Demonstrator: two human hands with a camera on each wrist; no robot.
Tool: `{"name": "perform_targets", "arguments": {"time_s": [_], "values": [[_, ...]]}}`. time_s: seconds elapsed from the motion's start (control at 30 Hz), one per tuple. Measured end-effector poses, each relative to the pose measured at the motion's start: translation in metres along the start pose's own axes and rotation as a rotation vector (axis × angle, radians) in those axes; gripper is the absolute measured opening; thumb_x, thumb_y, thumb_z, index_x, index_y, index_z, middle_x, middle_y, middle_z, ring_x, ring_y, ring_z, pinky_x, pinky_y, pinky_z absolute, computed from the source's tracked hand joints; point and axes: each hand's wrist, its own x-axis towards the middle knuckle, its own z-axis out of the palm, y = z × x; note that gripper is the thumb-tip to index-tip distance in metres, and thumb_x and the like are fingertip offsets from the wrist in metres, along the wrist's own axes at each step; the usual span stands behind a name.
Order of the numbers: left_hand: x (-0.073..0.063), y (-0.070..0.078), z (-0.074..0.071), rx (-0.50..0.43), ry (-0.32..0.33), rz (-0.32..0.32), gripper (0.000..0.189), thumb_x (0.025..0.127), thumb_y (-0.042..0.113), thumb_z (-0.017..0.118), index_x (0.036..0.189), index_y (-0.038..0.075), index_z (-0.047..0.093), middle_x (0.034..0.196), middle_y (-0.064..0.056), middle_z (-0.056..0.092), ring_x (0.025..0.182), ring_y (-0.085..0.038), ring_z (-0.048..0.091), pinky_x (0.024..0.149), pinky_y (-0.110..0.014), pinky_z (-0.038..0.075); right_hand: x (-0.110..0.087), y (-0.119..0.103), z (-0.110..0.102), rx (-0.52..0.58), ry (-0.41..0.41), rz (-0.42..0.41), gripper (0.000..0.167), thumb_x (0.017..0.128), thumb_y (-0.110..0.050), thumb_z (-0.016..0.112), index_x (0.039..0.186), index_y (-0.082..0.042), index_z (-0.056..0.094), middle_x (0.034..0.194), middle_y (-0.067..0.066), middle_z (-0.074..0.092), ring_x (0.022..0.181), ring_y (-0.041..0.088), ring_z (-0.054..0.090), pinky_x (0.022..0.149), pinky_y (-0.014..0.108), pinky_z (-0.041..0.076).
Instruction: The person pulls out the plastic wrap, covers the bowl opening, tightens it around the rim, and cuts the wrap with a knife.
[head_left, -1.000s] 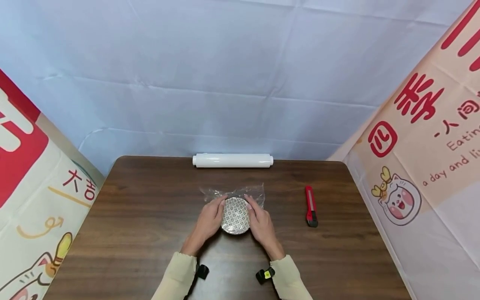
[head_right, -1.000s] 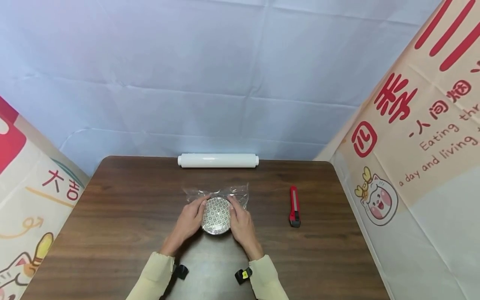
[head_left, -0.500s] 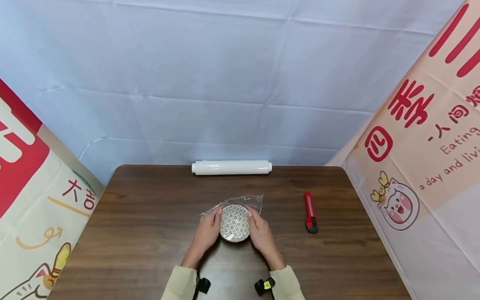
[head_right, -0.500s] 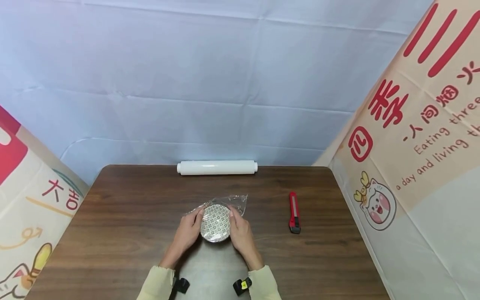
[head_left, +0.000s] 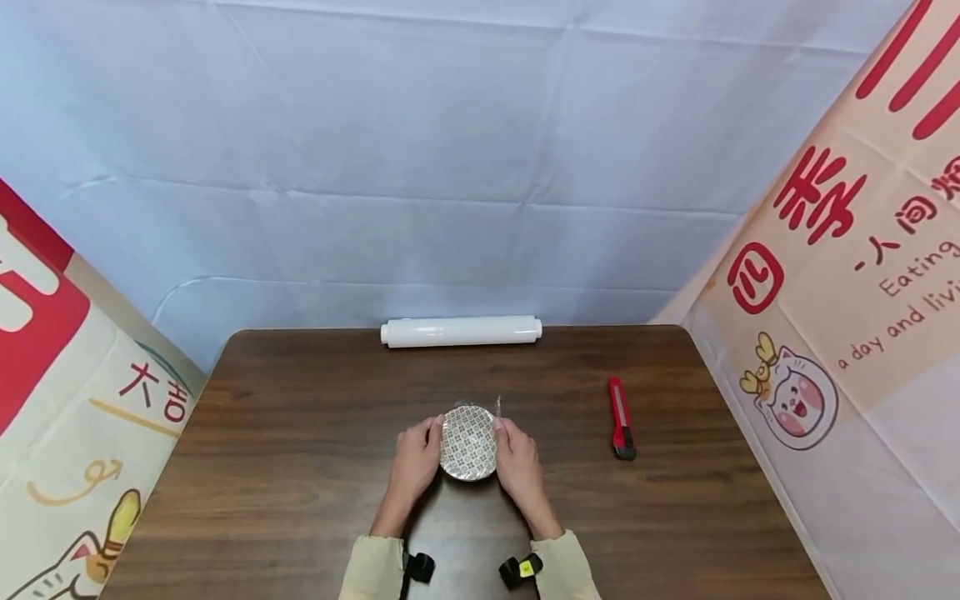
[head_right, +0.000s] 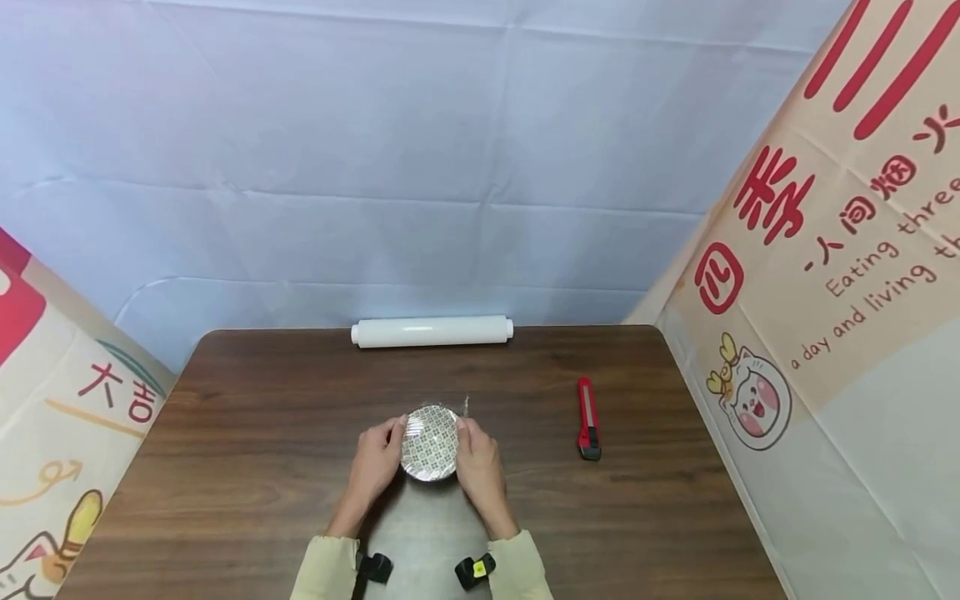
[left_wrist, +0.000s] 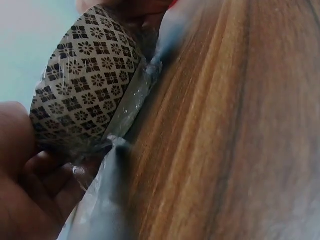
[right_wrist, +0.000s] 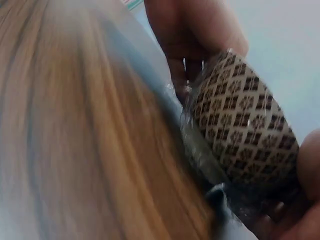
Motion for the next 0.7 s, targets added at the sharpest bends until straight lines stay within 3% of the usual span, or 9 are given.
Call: {"name": "perform_targets", "arguments": {"time_s": [0.13, 0.27, 0.37, 0.47, 0.63, 0.7], "values": [[0.000, 0.003, 0.000, 0.006, 0.054, -0.026, 0.047, 0.110, 0.036, 0.055, 0.070, 0.012, 0.062, 0.055, 0.009, 0.037, 0.049, -0.004, 0.032, 0.051, -0.021, 0.030, -0.001, -0.003, 0.006, 0.019, 0.098, -0.010, 0.022, 0.106, -0.017, 0.062, 0.112, -0.006, 0.079, 0.094, 0.013, 0.079, 0.089, 0.029, 0.074, 0.081, 0.050, 0.060], [-0.002, 0.007, 0.001, 0.025, 0.136, -0.041, 0.038, 0.107, 0.033, 0.063, 0.080, 0.011, 0.078, 0.056, 0.006, 0.055, 0.055, -0.008, 0.049, 0.056, -0.026, 0.046, -0.002, -0.004, 0.010, 0.031, 0.185, -0.005, 0.018, 0.103, -0.016, 0.068, 0.107, -0.006, 0.082, 0.088, 0.010, 0.080, 0.079, 0.022, 0.071, 0.073, 0.042, 0.059], [-0.004, 0.009, 0.001, 0.027, 0.180, -0.059, 0.035, 0.104, 0.034, 0.067, 0.081, 0.014, 0.083, 0.061, 0.002, 0.067, 0.061, -0.011, 0.058, 0.063, -0.033, 0.055, -0.005, -0.005, 0.012, 0.022, 0.235, -0.006, 0.016, 0.101, -0.017, 0.071, 0.103, -0.007, 0.084, 0.087, 0.009, 0.081, 0.079, 0.019, 0.073, 0.071, 0.041, 0.061], [-0.006, 0.010, 0.000, 0.028, 0.193, -0.090, 0.040, 0.103, 0.037, 0.068, 0.073, 0.015, 0.081, 0.062, 0.001, 0.070, 0.060, -0.012, 0.058, 0.061, -0.033, 0.055, -0.007, -0.006, 0.014, 0.010, 0.271, -0.001, 0.016, 0.100, -0.019, 0.073, 0.102, -0.008, 0.084, 0.092, 0.010, 0.083, 0.084, 0.023, 0.078, 0.074, 0.045, 0.064], [-0.006, 0.013, -0.003, 0.076, 0.174, -0.113, 0.055, 0.103, 0.043, 0.067, 0.054, 0.018, 0.066, 0.048, 0.008, 0.049, 0.050, -0.010, 0.043, 0.051, -0.026, 0.042, -0.008, -0.009, 0.013, 0.004, 0.285, 0.026, 0.017, 0.100, -0.021, 0.073, 0.102, -0.009, 0.085, 0.093, 0.010, 0.083, 0.086, 0.025, 0.079, 0.075, 0.046, 0.064], [-0.006, 0.015, -0.004, 0.095, 0.166, -0.106, 0.060, 0.104, 0.043, 0.066, 0.049, 0.020, 0.058, 0.045, 0.010, 0.037, 0.048, -0.011, 0.036, 0.048, -0.026, 0.035, -0.009, -0.010, 0.011, 0.003, 0.274, 0.042, 0.020, 0.101, -0.023, 0.072, 0.094, -0.009, 0.084, 0.081, 0.006, 0.080, 0.073, 0.020, 0.074, 0.065, 0.040, 0.061]]}}
